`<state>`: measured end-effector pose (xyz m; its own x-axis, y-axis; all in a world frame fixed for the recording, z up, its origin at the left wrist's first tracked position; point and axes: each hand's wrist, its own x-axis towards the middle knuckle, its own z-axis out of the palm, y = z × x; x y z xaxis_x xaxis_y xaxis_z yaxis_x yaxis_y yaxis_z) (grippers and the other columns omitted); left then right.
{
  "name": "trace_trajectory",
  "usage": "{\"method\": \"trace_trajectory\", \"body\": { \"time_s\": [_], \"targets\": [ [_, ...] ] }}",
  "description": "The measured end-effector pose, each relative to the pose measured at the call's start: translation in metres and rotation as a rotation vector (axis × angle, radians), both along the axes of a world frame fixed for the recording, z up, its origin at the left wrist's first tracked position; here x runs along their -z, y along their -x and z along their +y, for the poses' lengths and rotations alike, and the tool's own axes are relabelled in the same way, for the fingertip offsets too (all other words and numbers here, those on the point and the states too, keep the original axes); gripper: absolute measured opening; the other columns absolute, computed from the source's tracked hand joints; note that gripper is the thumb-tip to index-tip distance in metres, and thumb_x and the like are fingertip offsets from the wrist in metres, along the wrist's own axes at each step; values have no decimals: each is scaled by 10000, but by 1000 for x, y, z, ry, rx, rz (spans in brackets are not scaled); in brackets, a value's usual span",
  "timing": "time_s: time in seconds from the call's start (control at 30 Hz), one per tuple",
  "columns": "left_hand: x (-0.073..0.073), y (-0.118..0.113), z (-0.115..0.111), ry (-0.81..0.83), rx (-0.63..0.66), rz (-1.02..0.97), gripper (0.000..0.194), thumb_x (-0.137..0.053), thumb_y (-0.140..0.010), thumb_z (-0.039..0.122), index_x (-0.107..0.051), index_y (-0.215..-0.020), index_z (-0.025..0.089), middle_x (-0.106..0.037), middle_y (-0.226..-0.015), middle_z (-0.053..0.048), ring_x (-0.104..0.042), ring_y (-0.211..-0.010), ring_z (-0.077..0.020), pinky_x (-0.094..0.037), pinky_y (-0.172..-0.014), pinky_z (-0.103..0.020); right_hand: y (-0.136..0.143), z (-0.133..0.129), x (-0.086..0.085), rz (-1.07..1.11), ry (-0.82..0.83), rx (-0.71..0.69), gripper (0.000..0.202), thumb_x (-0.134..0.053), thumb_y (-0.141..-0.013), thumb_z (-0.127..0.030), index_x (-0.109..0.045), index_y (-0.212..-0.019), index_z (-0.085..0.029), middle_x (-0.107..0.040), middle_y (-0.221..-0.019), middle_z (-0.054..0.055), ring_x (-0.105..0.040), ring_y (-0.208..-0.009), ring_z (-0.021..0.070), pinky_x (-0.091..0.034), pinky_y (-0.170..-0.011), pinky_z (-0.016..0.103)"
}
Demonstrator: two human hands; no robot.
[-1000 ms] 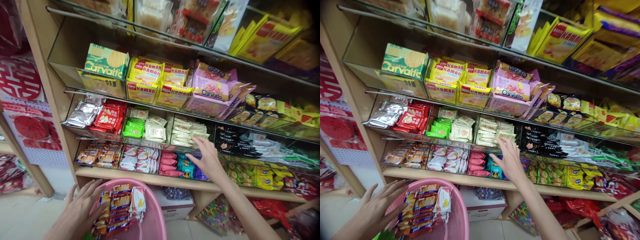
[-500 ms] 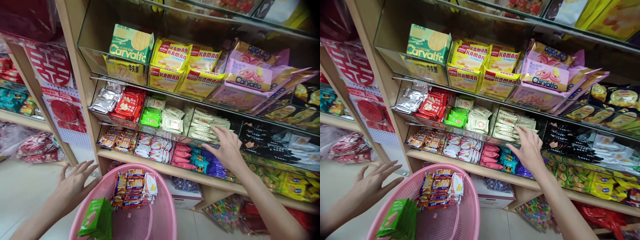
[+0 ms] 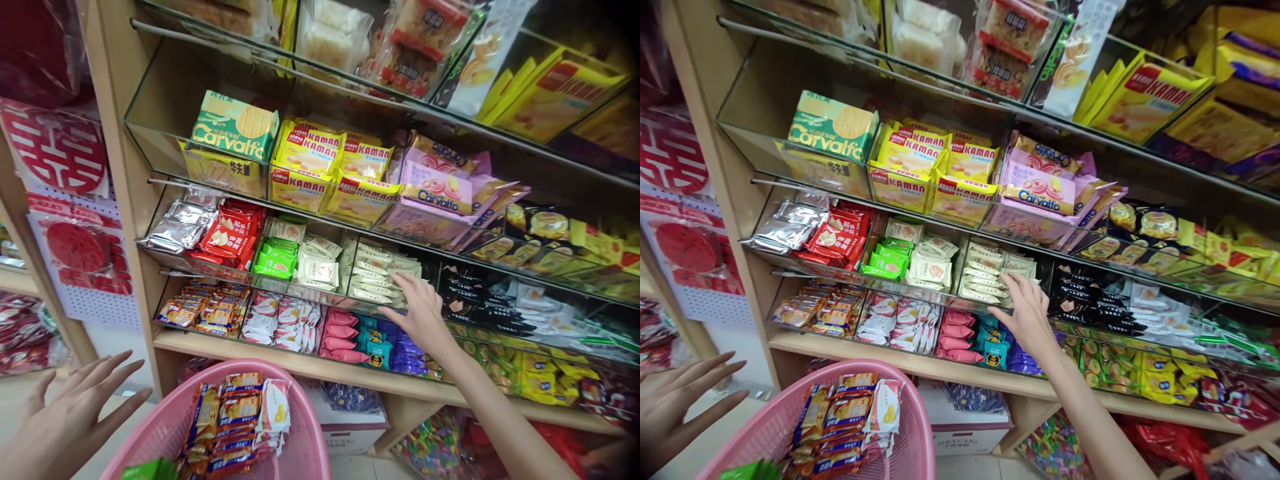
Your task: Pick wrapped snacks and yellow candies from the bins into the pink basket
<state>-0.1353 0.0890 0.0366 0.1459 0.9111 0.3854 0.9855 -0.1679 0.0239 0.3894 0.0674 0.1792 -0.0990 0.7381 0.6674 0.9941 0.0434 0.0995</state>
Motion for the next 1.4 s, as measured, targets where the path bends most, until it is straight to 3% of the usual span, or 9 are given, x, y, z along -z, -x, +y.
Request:
{"method": "trace_trajectory", "body": {
  "time_s": [0.13,0.37,0.8,0.87,0.93,1.0,1.07,1.27,1.4],
  "targets": [
    [-2,-19,6,-78,35,128,483,-254,-797,524,-544,-1119,312,-605,-1200,-5,-520,-1122,-237,-125,-1028,-448,5,0,-6,-4,22,-7,610,-516,-796,-512,-335,-1319,-257,-418,-1312,103,-364,-1182,292,-301,-928,432],
    [0,-44,14,-153,156,-2,421,-341,-782,517,-554,-1114,370,-572,-1244,8,-517,-1137,-249,-81,-1051,-484,8,9,-28,-38,46,-35,582,-515,-805,-468,-340,-1317,-257,-418,-1307,99,-360,-1181,272,-291,-949,435],
    [3,-40,3,-226,217,60,376,-371,-840,352,-624,-1110,288,-547,-1267,-51,-536,-1120,-265,-164,-1035,-561,30,19,-43,-222,193,-43,591,-545,-755,-269,-354,-1313,-229,-477,-1245,96,-440,-1084,281,-372,-865,417],
    [3,-39,1,-249,235,34,394,-366,-855,364,-543,-1207,355,-552,-1263,-18,-541,-1114,-266,-184,-1022,-572,31,23,-47,-211,248,-33,607,-547,-745,-271,-353,-1317,-216,-472,-1254,100,-436,-1093,291,-368,-871,428],
    [3,-37,0,-273,260,-16,498,-368,-860,380,-286,-1342,476,-559,-1253,34,-550,-1102,-269,-198,-1004,-595,29,27,-54,-187,307,-37,625,-549,-737,-289,-349,-1323,-208,-470,-1251,103,-433,-1102,297,-362,-883,436],
    [4,-34,-1,-288,278,-53,615,-365,-860,400,-22,-1349,545,-572,-1231,75,-571,-1072,-269,-208,-984,-617,26,31,-61,-151,363,-55,641,-548,-736,-342,-341,-1330,-215,-473,-1242,104,-438,-1105,300,-360,-889,445],
    [7,-30,-3,-293,288,-63,656,-369,-856,419,58,-1336,551,-571,-1232,78,-581,-1056,-268,-215,-978,-626,22,34,-67,-128,413,-68,650,-544,-734,-404,-346,-1328,-228,-474,-1237,103,-449,-1102,304,-365,-884,451],
    [14,-16,-11,-172,259,-39,434,-490,-804,483,-502,-1231,403,-546,-1269,-51,-523,-1130,-319,-186,-1008,-637,20,43,-60,-218,358,-82,635,-551,-699,-362,-397,-1291,-193,-504,-1168,124,-487,-1044,299,-389,-848,420],
    [-1,-16,-21,-2,193,-32,413,-502,-775,556,-588,-1142,387,-528,-1284,-59,-498,-1153,-343,-235,-973,-672,21,50,-49,-283,279,-54,621,-560,-673,-368,-431,-1251,-184,-536,-1121,115,-501,-1009,307,-403,-820,434]
  ]
}}
